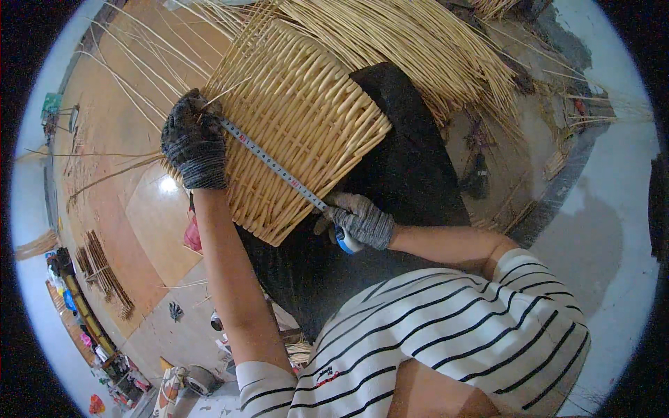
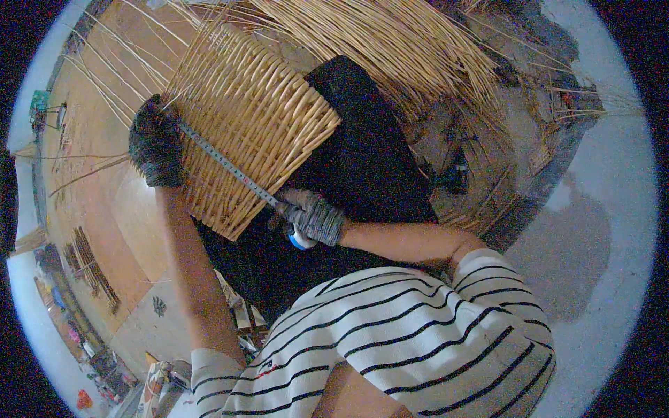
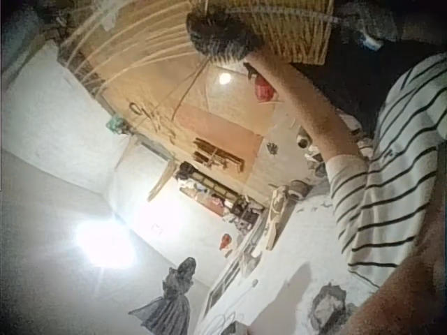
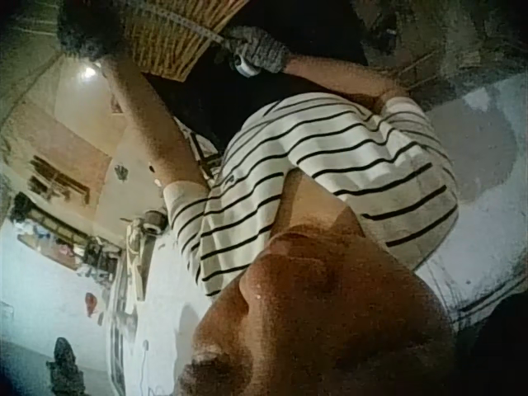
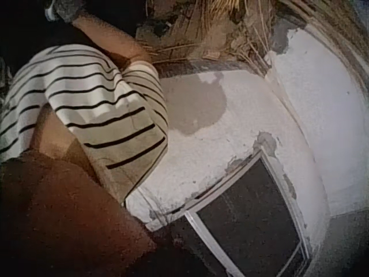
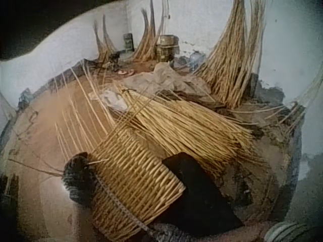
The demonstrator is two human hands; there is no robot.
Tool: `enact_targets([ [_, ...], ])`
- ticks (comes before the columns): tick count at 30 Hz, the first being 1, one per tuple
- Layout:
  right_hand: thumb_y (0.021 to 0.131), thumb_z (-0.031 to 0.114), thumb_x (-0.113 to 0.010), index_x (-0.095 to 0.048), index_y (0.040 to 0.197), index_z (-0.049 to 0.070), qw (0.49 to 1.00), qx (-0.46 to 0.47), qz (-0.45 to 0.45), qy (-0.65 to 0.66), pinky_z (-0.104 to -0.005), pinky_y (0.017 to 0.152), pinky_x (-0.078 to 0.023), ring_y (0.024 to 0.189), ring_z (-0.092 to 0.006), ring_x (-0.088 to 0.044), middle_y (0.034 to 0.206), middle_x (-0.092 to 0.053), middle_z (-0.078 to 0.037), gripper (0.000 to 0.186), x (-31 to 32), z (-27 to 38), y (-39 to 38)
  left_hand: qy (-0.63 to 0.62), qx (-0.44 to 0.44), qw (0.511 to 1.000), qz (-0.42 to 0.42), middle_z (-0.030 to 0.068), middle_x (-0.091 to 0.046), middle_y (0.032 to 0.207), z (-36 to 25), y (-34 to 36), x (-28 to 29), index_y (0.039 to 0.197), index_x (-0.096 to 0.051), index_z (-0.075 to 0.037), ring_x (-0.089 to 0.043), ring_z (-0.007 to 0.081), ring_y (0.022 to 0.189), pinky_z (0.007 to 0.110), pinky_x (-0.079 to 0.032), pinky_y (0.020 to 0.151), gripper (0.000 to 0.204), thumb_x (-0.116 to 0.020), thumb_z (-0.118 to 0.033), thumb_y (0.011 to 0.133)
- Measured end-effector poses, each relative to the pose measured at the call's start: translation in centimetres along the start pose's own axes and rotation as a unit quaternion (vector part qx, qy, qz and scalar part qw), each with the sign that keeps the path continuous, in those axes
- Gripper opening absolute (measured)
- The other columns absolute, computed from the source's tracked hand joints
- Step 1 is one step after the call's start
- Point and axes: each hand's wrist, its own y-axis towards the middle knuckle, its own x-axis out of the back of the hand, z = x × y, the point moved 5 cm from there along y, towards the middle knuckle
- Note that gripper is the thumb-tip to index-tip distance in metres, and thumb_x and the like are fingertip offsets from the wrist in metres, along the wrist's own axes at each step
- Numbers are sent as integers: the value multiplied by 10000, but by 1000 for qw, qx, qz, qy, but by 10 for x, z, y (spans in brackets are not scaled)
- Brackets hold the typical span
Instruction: The recorder is weaving a basket, using a measuring tape to check dimensions and clippers to trim the reeds.
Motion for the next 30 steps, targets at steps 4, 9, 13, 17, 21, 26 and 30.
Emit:
enact_targets([
  [4,907,207,-437,-541,1009,14,998,-9,-23,64,-244,589,-473,651,-120,-575,828,-628,-89,241,0,2,-8,68,-36,995,-62,92,-615,954,14,-3,-4,969,-600,-113,-585,272,887,348,-458,760,213,-558,-241,805],
  [9,893,271,-465,-571,954,31,991,45,-69,101,-247,620,-458,663,-104,-560,795,-620,-51,270,19,14,-13,-51,33,998,13,92,-620,922,25,26,8,942,-592,-140,-589,289,853,391,-455,733,236,-605,-286,758],
  [13,894,271,-461,-568,921,37,994,30,-69,80,-252,598,-458,637,-113,-548,786,-616,-41,258,24,11,-13,-15,27,988,149,113,-626,893,22,50,4,909,-587,-143,-577,328,869,424,-448,745,221,-599,-295,748],
  [17,888,256,-464,-564,899,50,984,68,-83,143,-247,585,-456,624,-111,-542,776,-614,-42,228,31,14,-17,-16,78,994,76,134,-615,913,38,34,-4,988,-567,-126,-586,322,844,396,-456,732,230,-560,-225,781],
  [21,882,269,-476,-561,889,56,986,51,-105,121,-241,577,-454,621,-108,-540,772,-612,-42,229,45,28,-18,-428,282,857,-41,89,-595,948,41,26,-1,1063,-564,-43,-565,206,853,326,-446,746,324,-587,-229,798],
  [26,880,295,-484,-562,877,56,981,73,-89,158,-249,590,-451,640,-111,-542,757,-604,-42,251,50,20,-18,-142,-12,985,96,122,-609,953,-5,61,-17,1047,-593,-83,-578,276,885,343,-441,824,277,-570,-197,796],
  [30,879,316,-485,-565,866,56,979,30,-108,172,-252,605,-450,650,-111,-542,756,-604,-42,272,53,10,-18,-83,-97,974,187,120,-612,951,-26,71,-33,1023,-613,-127,-567,285,924,360,-443,832,255,-526,-189,791],
])
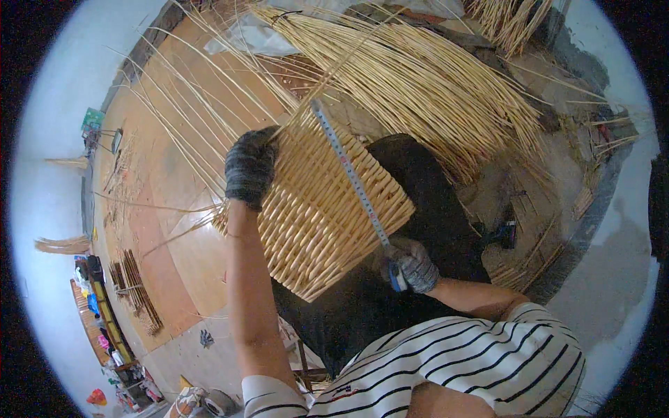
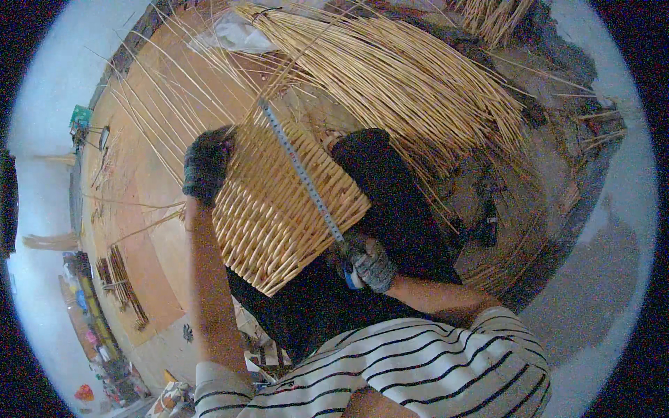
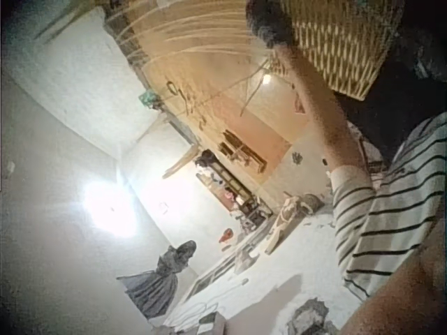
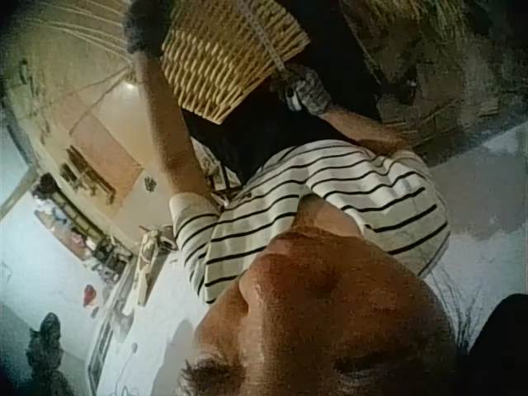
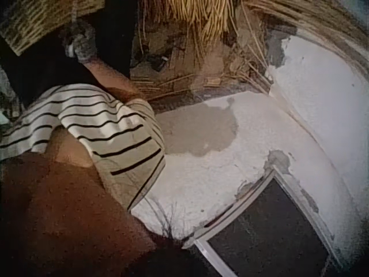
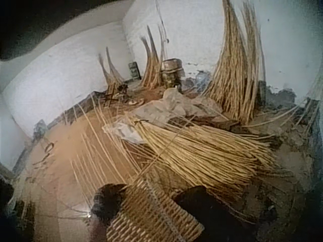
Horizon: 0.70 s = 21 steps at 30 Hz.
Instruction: The recorder is weaving a basket, using a measuring tape to check dimensions and clippers to trim the reeds.
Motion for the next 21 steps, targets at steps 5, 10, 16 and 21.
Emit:
enact_targets([
  [5,879,324,-486,-571,875,56,999,17,10,-33,-242,598,-448,649,-100,-540,748,-600,-34,281,0,10,-1,148,80,984,48,103,-615,928,-4,22,-2,1002,-630,-157,-571,289,886,392,-440,818,248,-547,-215,775],
  [10,879,289,-499,-567,915,40,1000,8,18,-9,-249,560,-458,628,-119,-555,769,-610,-61,261,3,17,-6,29,17,996,-85,119,-614,916,-22,30,0,913,-650,-141,-570,294,884,382,-452,776,228,-525,-276,779],
  [16,886,260,-487,-579,918,34,999,-8,27,-46,-254,566,-464,634,-128,-569,765,-615,-60,246,3,27,-10,-6,68,998,-5,115,-633,783,-10,39,5,794,-668,-99,-609,273,763,353,-464,736,196,-597,-279,764],
  [21,890,240,-467,-588,902,33,976,-8,44,-212,-277,624,-474,684,-153,-589,750,-615,-48,239,-2,58,-4,-194,146,965,-95,131,-627,877,-1,-2,27,990,-601,-56,-599,228,826,332,-453,740,319,-550,-321,822],
])
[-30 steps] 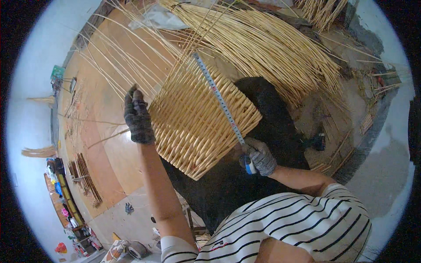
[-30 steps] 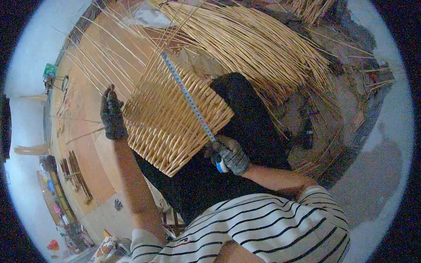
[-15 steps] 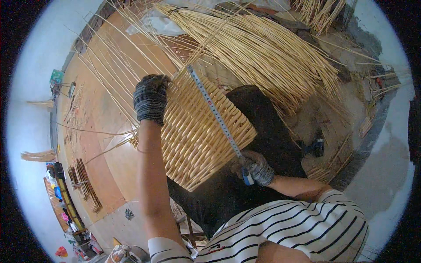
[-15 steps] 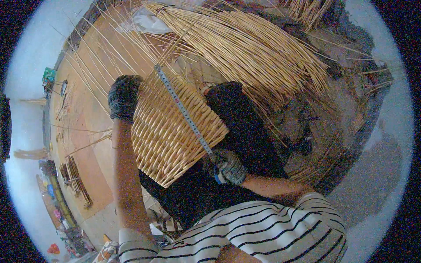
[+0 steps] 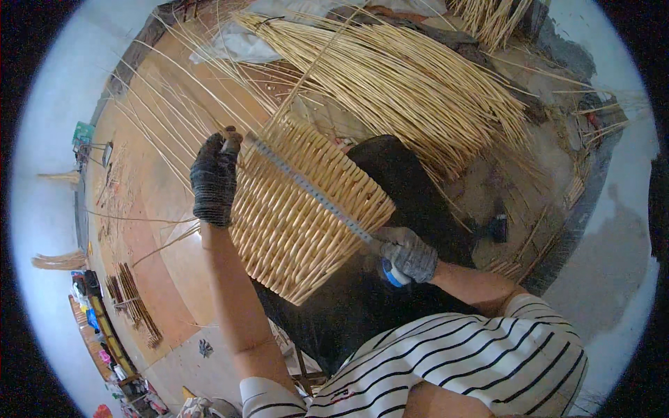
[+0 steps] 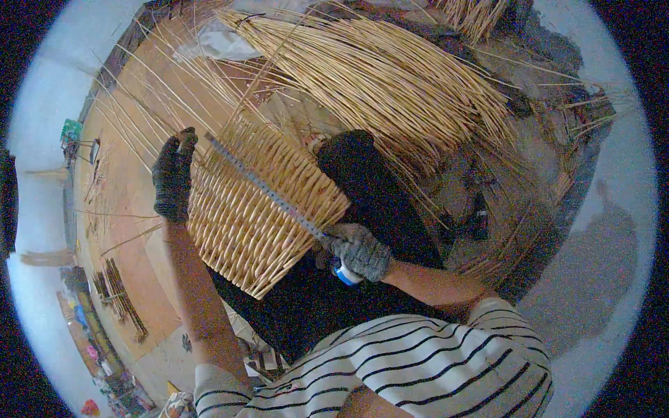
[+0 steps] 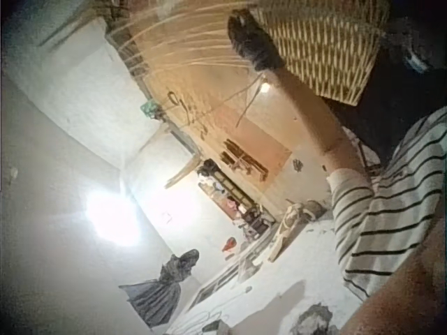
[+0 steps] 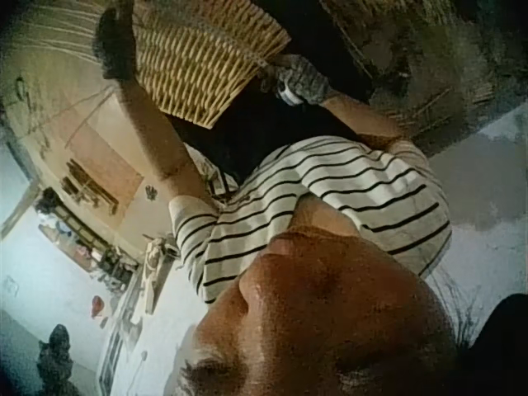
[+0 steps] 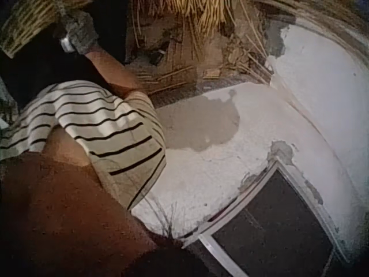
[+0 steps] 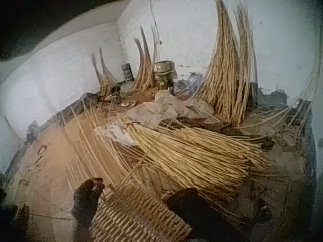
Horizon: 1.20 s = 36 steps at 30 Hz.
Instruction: The recorder is weaving a basket, using a measuring tape to check dimensions and clippers to trim the reeds.
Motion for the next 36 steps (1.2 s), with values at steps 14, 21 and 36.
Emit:
enact_targets([
  [14,896,232,-478,-498,1093,29,979,-10,49,199,-268,576,-477,693,-134,-570,853,-607,-93,283,-32,-64,9,113,-67,983,130,157,-608,937,3,-12,-21,1074,-540,-90,-573,314,885,351,-469,738,236,-400,-205,922],
  [21,832,295,-575,-570,1012,106,976,12,35,214,-282,586,-460,672,-131,-562,775,-614,-39,262,-26,-59,16,-186,18,967,174,111,-540,1111,21,-10,-8,1161,-510,-34,-486,195,1038,299,-369,918,330,-391,-237,930],
  [36,874,212,-464,-585,959,62,860,-146,-427,-238,-333,571,-474,588,-201,-552,753,-610,-74,210,258,-215,-35,199,-63,978,-8,124,-592,1036,51,-21,4,1041,-583,-31,-562,265,953,347,-456,837,260,-489,-133,821],
])
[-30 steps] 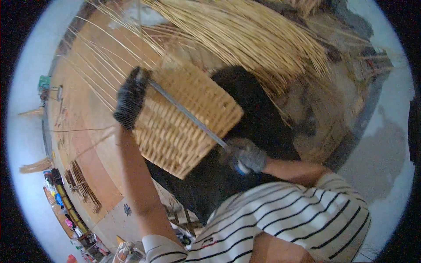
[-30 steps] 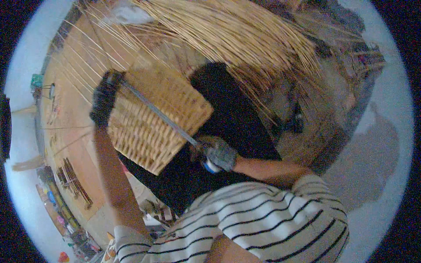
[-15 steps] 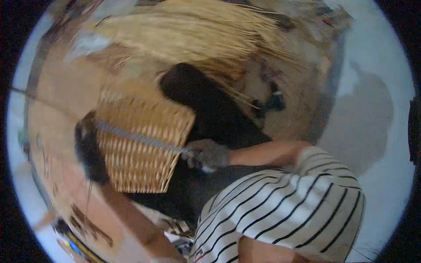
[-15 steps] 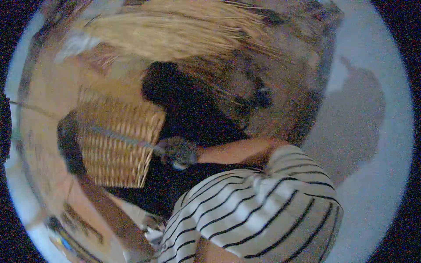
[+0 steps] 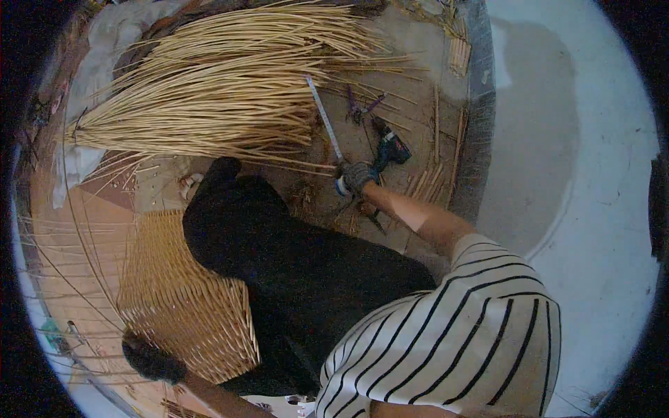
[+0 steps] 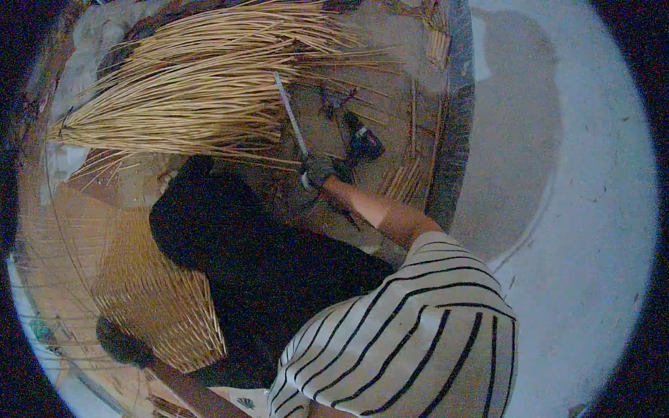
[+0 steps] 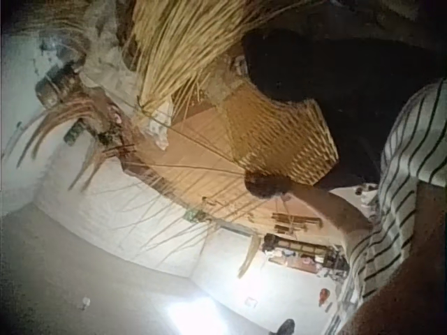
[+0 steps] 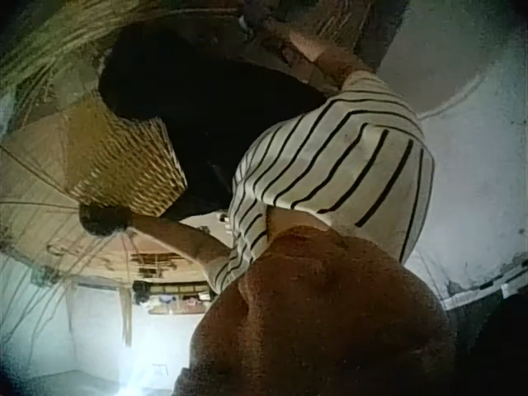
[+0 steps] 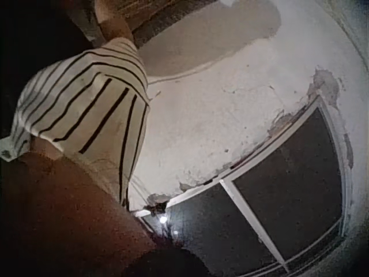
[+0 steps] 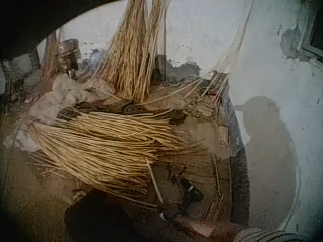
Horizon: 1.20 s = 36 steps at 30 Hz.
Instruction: The recorder is weaving a basket, using a measuring tape to check dimensions and clippers to trim the reeds.
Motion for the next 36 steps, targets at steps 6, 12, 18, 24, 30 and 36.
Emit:
enact_targets([
  [6,882,208,-449,-568,1038,63,992,55,118,3,-338,590,-485,602,-203,-557,800,-620,-71,245,-27,12,64,96,-102,987,-77,134,-595,1043,34,-26,15,1027,-598,-37,-558,276,967,367,-421,883,268,-463,-189,852],
  [12,887,224,-438,-552,1070,71,949,155,257,93,-338,588,-485,606,-188,-558,807,-620,-60,264,55,6,198,172,41,976,-128,52,-595,805,-19,-11,-4,851,-601,-19,-532,163,746,303,-440,714,210,-481,-189,885],
  [18,893,240,-426,-535,1101,80,931,159,303,127,-338,586,-485,609,-174,-559,815,-620,-48,284,51,30,183,4,126,970,-206,38,-593,799,-38,-15,22,862,-606,-24,-517,135,733,288,-428,683,199,-519,-203,872],
  [24,898,256,-414,-518,1132,88,952,133,256,104,-338,585,-486,612,-159,-561,822,-620,-36,306,64,114,108,-155,154,955,-198,42,-581,773,-38,0,17,809,-584,-10,-517,125,693,253,-427,636,237,-508,-222,884],
  [30,904,272,-403,-501,1163,97,973,132,178,59,-338,583,-486,615,-144,-562,829,-619,-24,328,140,2,-45,-394,220,865,-220,91,-576,899,-31,-7,15,898,-559,-4,-546,175,828,309,-448,738,286,-492,-282,884],
  [36,850,318,-524,-473,1193,71,920,78,261,281,-308,620,-475,672,-140,-543,938,-584,-56,426,123,174,-84,-327,23,944,38,188,-484,1138,-189,-68,30,1197,-413,7,-455,337,1072,373,-324,963,494,-544,-308,839],
])
